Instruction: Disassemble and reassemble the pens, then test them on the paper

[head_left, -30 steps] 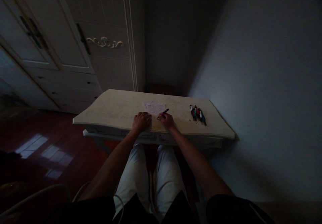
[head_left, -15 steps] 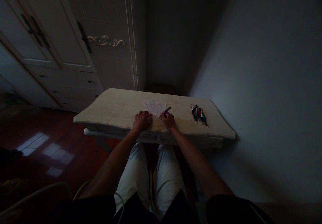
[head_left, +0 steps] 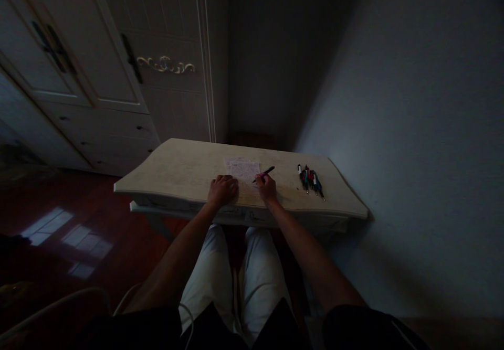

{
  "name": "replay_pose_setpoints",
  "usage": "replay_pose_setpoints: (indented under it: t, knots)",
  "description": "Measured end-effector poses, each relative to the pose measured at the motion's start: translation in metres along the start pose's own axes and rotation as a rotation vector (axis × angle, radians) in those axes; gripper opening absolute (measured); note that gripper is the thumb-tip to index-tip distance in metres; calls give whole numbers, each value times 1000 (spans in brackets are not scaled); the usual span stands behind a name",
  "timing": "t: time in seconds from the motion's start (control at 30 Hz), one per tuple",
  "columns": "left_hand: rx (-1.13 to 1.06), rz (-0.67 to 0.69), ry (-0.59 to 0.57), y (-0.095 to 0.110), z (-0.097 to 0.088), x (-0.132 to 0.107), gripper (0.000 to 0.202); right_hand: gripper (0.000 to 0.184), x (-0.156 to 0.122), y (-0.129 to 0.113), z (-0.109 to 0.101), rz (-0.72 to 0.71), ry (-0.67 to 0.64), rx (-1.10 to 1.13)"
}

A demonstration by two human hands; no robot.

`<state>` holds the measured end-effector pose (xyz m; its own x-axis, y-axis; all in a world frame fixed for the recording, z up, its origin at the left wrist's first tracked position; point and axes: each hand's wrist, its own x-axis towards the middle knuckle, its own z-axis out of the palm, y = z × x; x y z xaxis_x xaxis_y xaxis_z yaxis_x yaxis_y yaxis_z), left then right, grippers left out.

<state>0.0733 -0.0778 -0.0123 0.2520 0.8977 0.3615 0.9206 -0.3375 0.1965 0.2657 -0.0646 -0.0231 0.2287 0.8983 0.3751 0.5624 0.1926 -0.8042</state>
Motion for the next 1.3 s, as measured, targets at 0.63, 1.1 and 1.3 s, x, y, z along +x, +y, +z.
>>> replay_pose_setpoints:
  t: [0.63,1.1,1.3]
  knots:
    - [43,18,-76,4,-5,0,35,24,-1,-2,2,-59,-57,-100]
    - [28,10,-64,3,-4,0,34,24,-2,-4,1,-29,-69,-137]
    - [20,6,-73,4,-7,-1,34,25,0,-2,0,-59,11,-151]
